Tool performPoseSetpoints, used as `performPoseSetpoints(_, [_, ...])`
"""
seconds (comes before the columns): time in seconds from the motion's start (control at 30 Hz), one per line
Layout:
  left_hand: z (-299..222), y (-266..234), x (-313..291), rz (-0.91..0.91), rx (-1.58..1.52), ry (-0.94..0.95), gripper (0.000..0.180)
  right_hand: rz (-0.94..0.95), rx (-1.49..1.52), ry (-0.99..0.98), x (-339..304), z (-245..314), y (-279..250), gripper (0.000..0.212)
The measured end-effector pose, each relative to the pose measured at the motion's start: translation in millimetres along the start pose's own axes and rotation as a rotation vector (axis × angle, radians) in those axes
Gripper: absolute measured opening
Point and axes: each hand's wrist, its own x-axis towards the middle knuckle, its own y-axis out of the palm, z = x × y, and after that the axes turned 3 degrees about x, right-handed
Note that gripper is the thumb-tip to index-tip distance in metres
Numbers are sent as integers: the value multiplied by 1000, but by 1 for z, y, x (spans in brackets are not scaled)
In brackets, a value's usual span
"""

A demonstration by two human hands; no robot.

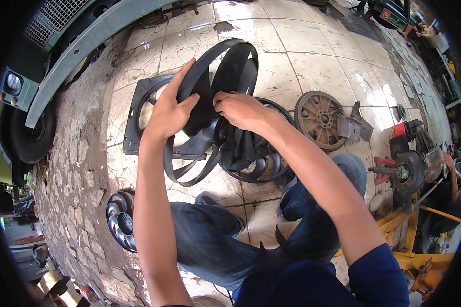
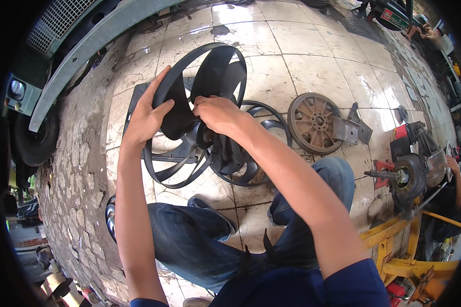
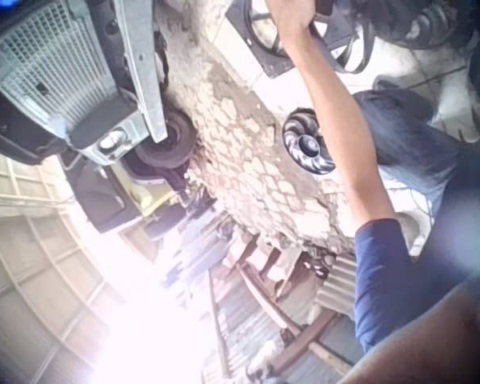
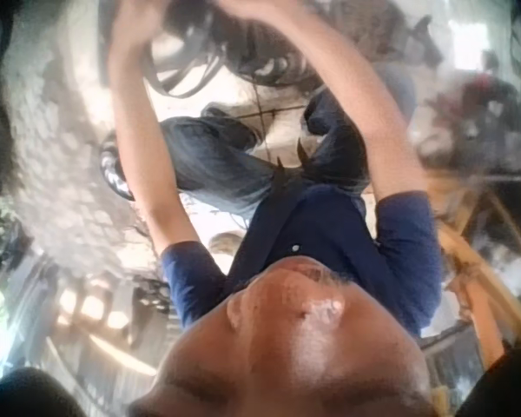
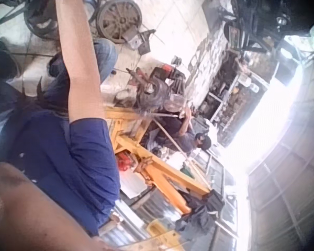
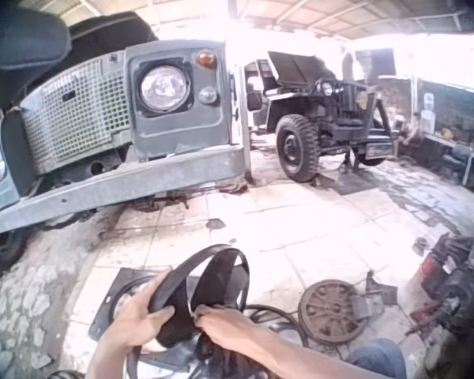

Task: The person sits on the floor and wipes a black plastic fan with a cloth, rotating it to clean different blades and surfaces. The fan is handled repeatedly, turned over, and wiped on multiple sides.

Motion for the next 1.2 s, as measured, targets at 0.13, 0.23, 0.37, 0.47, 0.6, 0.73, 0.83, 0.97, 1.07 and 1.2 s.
performPoseSetpoints(0.13, [4,0,-10,-4,22,65,67,101,112,-49,-15,1,-22,21])
performPoseSetpoints(0.23, [0,-6,-11,9,7,-71,66,446,-164,139,-33,-29,-41,36])
performPoseSetpoints(0.37, [5,3,-9,-167,-97,-92,73,310,194,168,-65,-45,-57,25])
performPoseSetpoints(0.47, [-1,18,-6,-254,-182,-187,84,350,382,147,-59,-19,-73,35])
performPoseSetpoints(0.6, [-7,31,-1,-311,-354,-184,91,407,492,167,-51,14,-71,54])
performPoseSetpoints(0.73, [-3,32,-6,-174,-530,-173,73,259,365,172,-50,35,-60,72])
performPoseSetpoints(0.83, [0,35,-4,-145,-553,-159,68,210,300,120,-49,43,-55,69])
performPoseSetpoints(0.97, [16,27,4,-186,-289,12,63,220,384,144,-49,46,-57,65])
performPoseSetpoints(1.07, [8,22,-3,-220,-228,-114,62,233,426,226,-50,37,-60,62])
performPoseSetpoints(1.2, [29,19,-2,-205,-78,-112,54,220,450,315,-47,15,-76,59])
